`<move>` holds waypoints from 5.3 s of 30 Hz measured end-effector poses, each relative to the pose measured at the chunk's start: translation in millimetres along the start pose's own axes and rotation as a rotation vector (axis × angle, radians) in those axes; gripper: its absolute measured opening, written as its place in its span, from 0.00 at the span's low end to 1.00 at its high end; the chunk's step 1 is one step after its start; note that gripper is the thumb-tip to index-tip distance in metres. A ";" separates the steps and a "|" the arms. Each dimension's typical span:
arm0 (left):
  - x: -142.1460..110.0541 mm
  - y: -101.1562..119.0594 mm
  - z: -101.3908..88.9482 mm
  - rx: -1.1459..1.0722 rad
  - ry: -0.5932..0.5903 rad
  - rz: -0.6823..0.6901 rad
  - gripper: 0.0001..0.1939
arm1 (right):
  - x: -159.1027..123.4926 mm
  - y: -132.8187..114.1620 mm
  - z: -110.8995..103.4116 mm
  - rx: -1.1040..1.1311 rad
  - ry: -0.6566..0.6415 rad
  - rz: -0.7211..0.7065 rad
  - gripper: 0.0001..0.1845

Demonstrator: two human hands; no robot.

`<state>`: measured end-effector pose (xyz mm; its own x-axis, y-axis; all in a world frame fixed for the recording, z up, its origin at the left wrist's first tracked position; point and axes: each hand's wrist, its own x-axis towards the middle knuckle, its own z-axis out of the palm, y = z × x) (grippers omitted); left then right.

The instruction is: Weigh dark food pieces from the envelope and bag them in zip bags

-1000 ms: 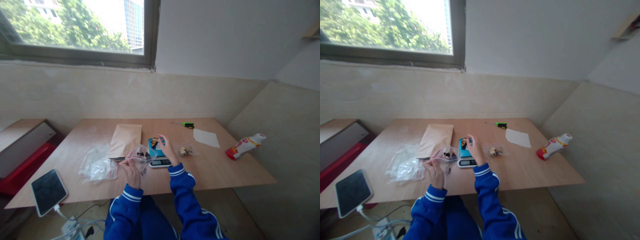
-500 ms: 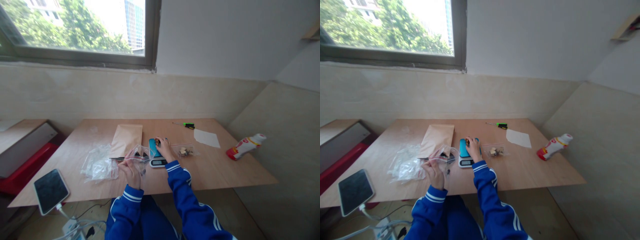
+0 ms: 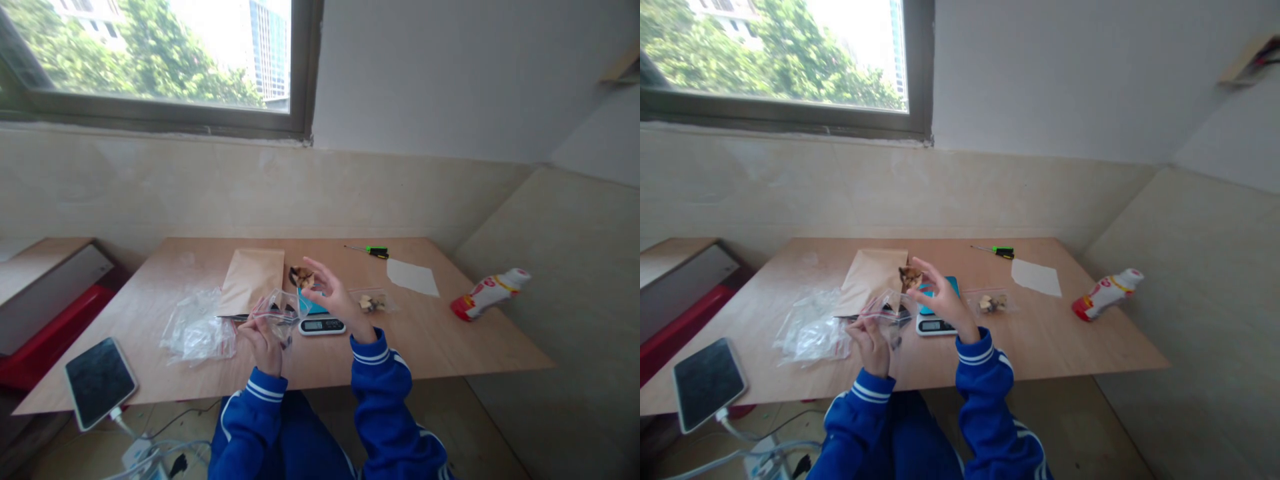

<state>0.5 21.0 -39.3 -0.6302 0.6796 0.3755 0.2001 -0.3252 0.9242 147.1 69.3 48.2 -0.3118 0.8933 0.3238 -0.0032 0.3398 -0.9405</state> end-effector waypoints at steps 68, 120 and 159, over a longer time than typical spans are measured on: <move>15.5 72.0 -30.3 -0.102 -0.241 -0.152 0.15 | -83.1 -6.1 12.4 -0.187 0.621 0.040 0.21; 6.8 56.9 -21.3 -0.096 -0.487 -0.165 0.15 | -82.1 3.6 8.0 0.110 0.465 0.192 0.10; 6.5 66.1 -25.3 -0.078 -0.726 0.007 0.08 | -93.3 -22.9 2.2 -0.620 0.431 -0.144 0.09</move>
<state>-9.3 -12.7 22.6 0.0323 0.9332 0.3579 0.1316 -0.3589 0.9240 174.2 -22.5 39.3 0.0494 0.8201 0.5700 0.5575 0.4509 -0.6970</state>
